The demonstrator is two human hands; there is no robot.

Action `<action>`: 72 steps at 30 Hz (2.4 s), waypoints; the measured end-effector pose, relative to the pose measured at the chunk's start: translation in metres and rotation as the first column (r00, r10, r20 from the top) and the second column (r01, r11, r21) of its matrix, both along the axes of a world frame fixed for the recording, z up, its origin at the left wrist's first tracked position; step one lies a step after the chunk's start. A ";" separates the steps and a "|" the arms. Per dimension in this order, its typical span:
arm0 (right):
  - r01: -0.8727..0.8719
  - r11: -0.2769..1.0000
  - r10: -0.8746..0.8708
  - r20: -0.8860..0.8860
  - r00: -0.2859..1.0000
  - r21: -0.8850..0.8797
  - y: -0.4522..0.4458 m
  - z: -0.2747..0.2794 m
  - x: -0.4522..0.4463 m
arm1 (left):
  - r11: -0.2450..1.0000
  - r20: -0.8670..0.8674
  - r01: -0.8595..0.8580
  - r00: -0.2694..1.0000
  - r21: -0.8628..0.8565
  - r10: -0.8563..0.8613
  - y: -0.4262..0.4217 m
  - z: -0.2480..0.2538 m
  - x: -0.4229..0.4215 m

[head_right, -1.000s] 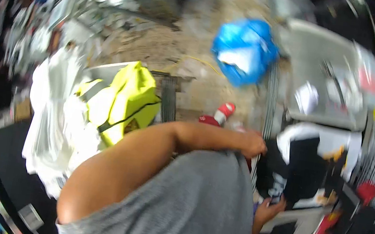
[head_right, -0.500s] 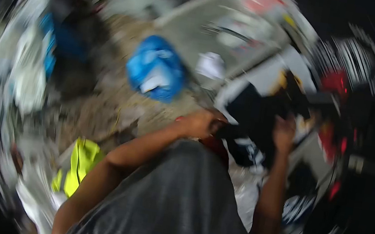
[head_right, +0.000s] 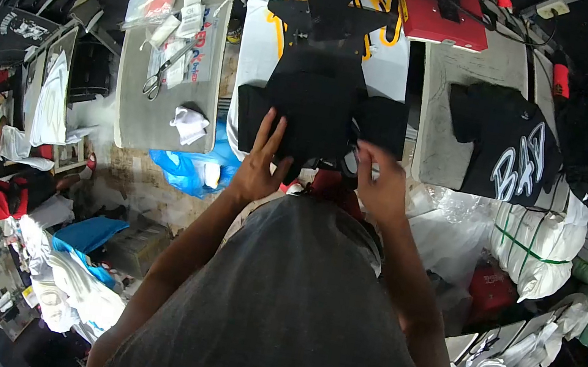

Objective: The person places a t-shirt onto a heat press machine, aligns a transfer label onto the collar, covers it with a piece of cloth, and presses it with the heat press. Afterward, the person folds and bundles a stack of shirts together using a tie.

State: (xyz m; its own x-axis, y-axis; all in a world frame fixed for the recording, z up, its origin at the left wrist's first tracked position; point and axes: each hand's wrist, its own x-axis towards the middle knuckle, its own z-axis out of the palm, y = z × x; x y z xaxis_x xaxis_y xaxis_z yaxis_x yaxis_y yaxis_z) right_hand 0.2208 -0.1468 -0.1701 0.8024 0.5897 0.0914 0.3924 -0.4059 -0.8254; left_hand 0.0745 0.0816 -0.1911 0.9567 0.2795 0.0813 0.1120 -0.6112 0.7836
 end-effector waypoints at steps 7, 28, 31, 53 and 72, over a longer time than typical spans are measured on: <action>-0.247 0.968 0.243 0.384 0.891 -0.040 0.124 -0.010 0.078 | 0.969 -0.272 -0.166 0.956 -0.182 0.112 -0.007 0.006 -0.052; -0.111 0.923 -0.020 -0.333 0.943 -0.368 0.002 -0.036 0.174 | 0.665 -0.026 -0.589 0.739 0.460 0.673 0.335 -0.090 -0.036; -0.064 0.956 -0.045 -0.362 0.931 -0.285 -0.006 -0.038 0.168 | 0.744 -0.340 -0.558 0.665 0.367 0.666 0.338 -0.081 -0.030; -0.267 0.964 0.257 -0.218 0.942 -0.019 0.302 0.042 -0.005 | 0.797 -0.210 -0.565 0.770 0.213 0.602 0.363 -0.094 -0.057; -0.186 0.846 0.201 -0.025 0.979 -0.499 0.499 -0.097 -0.071 | 0.941 -0.303 -0.198 0.911 0.273 0.280 0.421 -0.078 -0.099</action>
